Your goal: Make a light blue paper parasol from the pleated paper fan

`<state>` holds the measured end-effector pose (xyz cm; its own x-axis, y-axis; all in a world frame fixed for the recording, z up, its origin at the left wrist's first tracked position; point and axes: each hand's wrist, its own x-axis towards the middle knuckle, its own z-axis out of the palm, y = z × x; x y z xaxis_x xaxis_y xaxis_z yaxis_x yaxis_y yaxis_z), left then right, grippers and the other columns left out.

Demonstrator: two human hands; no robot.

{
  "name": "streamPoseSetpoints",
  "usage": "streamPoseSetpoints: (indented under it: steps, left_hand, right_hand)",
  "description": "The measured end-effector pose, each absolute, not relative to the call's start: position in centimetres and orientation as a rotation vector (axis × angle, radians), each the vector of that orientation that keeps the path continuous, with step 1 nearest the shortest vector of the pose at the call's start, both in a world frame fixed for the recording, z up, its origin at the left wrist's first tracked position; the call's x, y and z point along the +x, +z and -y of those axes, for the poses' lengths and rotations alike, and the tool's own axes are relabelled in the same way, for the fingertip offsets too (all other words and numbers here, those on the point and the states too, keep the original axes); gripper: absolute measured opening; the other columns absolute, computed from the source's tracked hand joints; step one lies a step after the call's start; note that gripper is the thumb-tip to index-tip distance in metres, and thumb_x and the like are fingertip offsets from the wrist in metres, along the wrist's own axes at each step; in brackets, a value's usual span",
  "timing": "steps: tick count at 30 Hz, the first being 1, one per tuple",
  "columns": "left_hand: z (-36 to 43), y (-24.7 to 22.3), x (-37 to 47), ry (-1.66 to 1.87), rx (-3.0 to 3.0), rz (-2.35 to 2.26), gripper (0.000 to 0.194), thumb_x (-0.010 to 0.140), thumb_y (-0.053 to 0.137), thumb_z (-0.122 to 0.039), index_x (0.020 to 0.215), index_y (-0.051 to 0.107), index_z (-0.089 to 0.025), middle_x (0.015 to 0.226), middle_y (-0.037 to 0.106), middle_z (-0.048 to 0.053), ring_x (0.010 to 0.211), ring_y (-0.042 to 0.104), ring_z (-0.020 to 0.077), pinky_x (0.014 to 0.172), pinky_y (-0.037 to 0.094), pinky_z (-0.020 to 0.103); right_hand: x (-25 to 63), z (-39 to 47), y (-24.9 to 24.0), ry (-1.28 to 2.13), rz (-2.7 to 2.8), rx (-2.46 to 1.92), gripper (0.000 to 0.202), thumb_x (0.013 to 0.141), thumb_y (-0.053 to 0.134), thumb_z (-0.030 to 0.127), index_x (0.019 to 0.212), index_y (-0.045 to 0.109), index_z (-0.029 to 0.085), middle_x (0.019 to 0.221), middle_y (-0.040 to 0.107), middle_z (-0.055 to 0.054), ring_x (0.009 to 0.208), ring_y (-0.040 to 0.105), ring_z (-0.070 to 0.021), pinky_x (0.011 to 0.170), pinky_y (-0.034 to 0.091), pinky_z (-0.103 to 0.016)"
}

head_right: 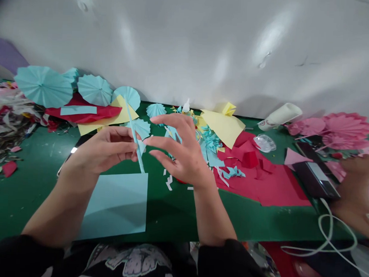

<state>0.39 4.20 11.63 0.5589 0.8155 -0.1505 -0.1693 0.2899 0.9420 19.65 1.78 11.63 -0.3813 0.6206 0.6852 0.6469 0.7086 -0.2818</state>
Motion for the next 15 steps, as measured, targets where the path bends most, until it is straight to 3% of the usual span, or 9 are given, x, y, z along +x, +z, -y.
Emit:
streamPoseSetpoints:
  steps: [3, 7, 15]
  left_hand:
    - [-4.2, 11.6, 0.4, 0.626, 1.01, -0.693, 0.013, 0.06, 0.07, -0.02, 0.065, 0.059, -0.015, 0.055, 0.06, -0.002, 0.05, 0.058, 0.0092, 0.054, 0.052, 0.022]
    - [-4.3, 11.6, 0.5, 0.52, 0.924, -0.631, 0.013, 0.059, 0.071, -0.018, 0.063, 0.059, -0.015, 0.052, 0.06, -0.002, 0.046, 0.057, 0.0078, 0.05, 0.05, 0.019]
    - [-4.4, 11.3, 0.6, 0.501, 0.912, -0.646, 0.016, 0.056, 0.074, -0.019, 0.062, 0.06, -0.015, 0.051, 0.06, -0.002, 0.046, 0.057, 0.0085, 0.05, 0.051, 0.02]
  right_hand:
    - [19.2, -1.2, 11.9, -0.098, 2.136, -1.006, 0.009, 0.078, 0.056, 0.03, 0.081, 0.061, 0.036, 0.12, 0.047, 0.004, 0.112, 0.043, -0.0242, 0.091, 0.042, -0.045]
    - [18.8, -0.7, 12.2, -0.128, 2.11, -0.975, 0.013, 0.078, 0.057, 0.025, 0.074, 0.061, 0.036, 0.114, 0.047, 0.006, 0.11, 0.043, -0.0229, 0.093, 0.041, -0.044]
    - [18.8, -0.4, 12.4, -0.144, 2.097, -1.031, 0.013, 0.08, 0.054, 0.026, 0.075, 0.062, 0.034, 0.109, 0.05, 0.003, 0.106, 0.045, -0.0217, 0.09, 0.045, -0.042]
